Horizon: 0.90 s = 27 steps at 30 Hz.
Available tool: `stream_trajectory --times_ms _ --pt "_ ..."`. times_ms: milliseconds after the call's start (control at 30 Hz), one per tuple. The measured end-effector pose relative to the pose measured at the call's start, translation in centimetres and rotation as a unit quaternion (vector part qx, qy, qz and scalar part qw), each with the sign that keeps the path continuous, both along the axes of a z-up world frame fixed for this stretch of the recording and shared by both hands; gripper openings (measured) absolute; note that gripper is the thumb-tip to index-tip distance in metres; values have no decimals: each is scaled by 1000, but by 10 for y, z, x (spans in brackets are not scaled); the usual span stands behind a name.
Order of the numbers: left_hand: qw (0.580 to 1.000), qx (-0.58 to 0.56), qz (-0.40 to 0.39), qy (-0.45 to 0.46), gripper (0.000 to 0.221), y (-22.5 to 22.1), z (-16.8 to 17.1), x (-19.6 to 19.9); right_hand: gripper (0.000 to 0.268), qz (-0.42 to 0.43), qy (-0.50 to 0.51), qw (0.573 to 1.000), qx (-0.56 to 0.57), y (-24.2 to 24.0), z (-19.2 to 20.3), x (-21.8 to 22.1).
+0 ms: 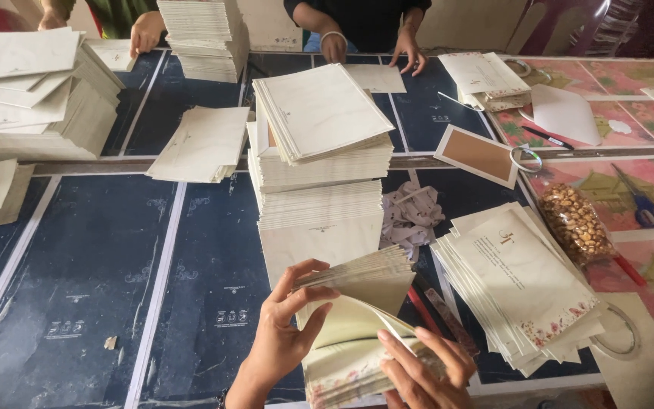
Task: Inspecting a large quantity of printed cards by flipping through stacks one by one on a production table to check for quality.
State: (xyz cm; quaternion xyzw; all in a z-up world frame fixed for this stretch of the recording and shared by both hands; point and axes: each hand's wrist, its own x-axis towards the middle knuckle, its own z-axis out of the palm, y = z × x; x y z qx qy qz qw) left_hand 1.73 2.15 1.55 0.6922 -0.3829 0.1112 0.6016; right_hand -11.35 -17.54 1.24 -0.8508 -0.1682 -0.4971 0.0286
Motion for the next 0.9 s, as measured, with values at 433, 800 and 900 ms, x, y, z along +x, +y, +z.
stream_trajectory --times_ms 433,800,900 --pt "995 11 94 9 8 -10 3 0 22 11 78 992 94 -23 -25 -16" --pt "956 283 75 -15 36 -7 30 7 64 -1 144 935 324 -19 -33 -13" --pt "938 335 71 -55 24 -10 36 6 53 -7 114 950 289 -14 -31 -6"
